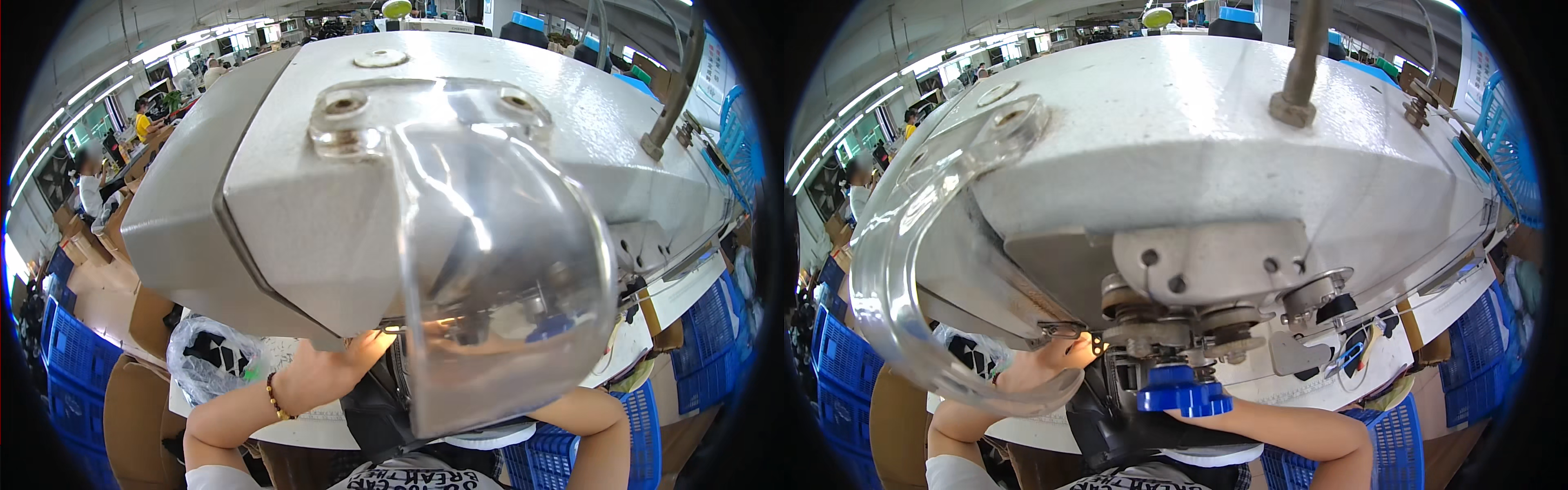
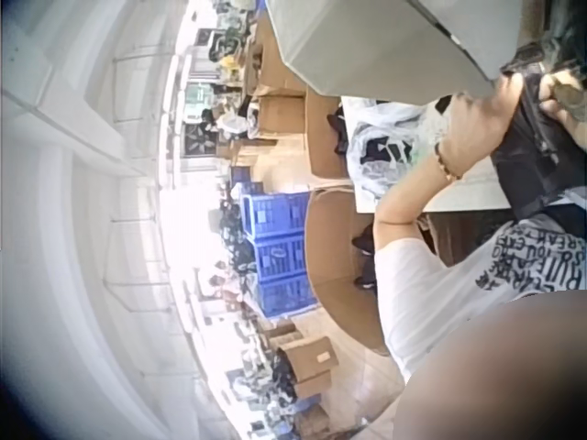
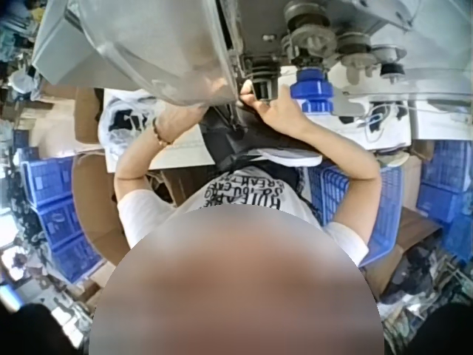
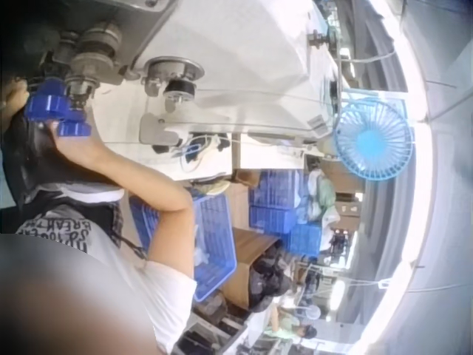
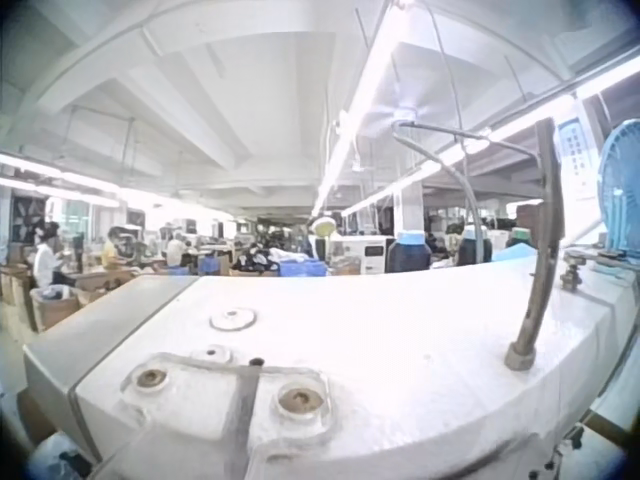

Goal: The person takes shoe uppers from a box, stitches components onto them using a sewing machine, trims threads with snips, and tosses the finished shoe uppers into a carton.

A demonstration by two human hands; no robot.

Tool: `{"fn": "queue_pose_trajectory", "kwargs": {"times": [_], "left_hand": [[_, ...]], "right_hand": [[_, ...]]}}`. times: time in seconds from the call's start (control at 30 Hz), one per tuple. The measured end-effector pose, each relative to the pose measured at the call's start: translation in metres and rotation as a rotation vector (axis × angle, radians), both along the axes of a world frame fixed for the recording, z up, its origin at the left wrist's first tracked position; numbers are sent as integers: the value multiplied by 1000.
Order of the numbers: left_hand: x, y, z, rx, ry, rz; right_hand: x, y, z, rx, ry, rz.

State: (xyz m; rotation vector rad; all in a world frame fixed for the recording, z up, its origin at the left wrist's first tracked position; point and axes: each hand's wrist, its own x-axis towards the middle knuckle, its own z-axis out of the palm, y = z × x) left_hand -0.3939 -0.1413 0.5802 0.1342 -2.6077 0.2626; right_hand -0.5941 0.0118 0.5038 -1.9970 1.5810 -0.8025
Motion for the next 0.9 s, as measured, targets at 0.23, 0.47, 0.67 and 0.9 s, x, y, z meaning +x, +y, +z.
{"fn": "queue_pose_trajectory", "kwargs": {"times": [0.23,0.47,0.67,0.9], "left_hand": [[-4,-18,-14,463,-85,-39],[4,-31,-35,71,45,-111],[-6,-30,-26,18,-68,-69],[-1,-33,-19,32,-31,-81]], "right_hand": [[4,-21,21,-128,20,-33],[13,-19,28,-252,42,-72],[18,-13,29,-371,34,-108],[30,-25,48,-506,55,-156]]}}
